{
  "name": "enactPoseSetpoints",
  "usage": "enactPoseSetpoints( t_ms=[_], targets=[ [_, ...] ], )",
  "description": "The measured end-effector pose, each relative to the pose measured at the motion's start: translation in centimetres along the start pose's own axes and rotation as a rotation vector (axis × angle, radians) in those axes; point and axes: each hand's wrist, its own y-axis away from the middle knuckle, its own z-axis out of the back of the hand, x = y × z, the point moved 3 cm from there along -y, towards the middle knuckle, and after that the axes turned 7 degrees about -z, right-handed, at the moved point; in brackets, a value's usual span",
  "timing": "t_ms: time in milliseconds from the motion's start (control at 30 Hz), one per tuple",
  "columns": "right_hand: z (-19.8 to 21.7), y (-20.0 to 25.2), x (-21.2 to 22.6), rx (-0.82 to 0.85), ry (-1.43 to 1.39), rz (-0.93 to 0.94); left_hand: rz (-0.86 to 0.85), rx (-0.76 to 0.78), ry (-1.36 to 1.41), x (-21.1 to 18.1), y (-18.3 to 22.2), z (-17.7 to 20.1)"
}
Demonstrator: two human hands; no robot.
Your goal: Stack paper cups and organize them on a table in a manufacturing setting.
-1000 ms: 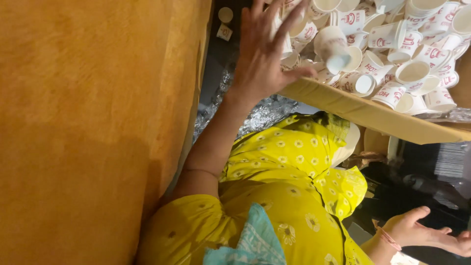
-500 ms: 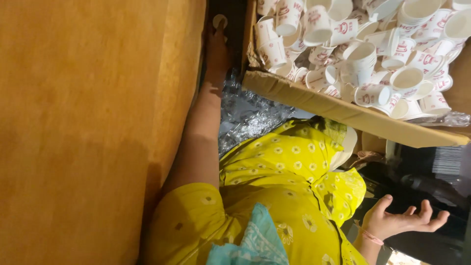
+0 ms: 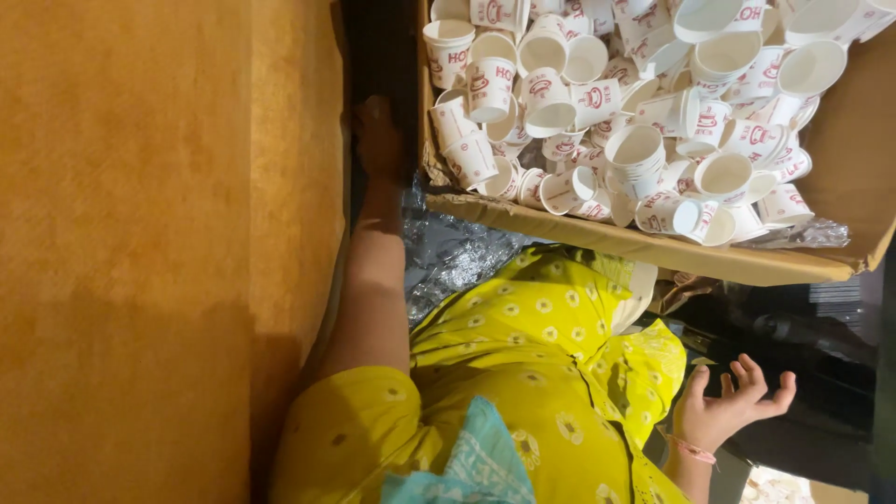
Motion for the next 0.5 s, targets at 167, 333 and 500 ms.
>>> enactPoseSetpoints(
  t_ms=[167, 333, 500],
  targets=[
    [-1.1, -0.9, 1.8, 0.047, -0.024, 0.06, 0.024, -0.197, 0.441, -3.5, 8.5, 6.3],
    [-2.9, -0.8, 1.4, 0.122, -0.187, 0.045, 0.027, -0.493, 0.888, -6.4, 11.9, 11.4],
    [-1.8, -1.6, 3.9, 0.167, 0.016, 0.058, 0.077, -0.715, 1.187, -9.6, 9.8, 16.5]
  ],
)
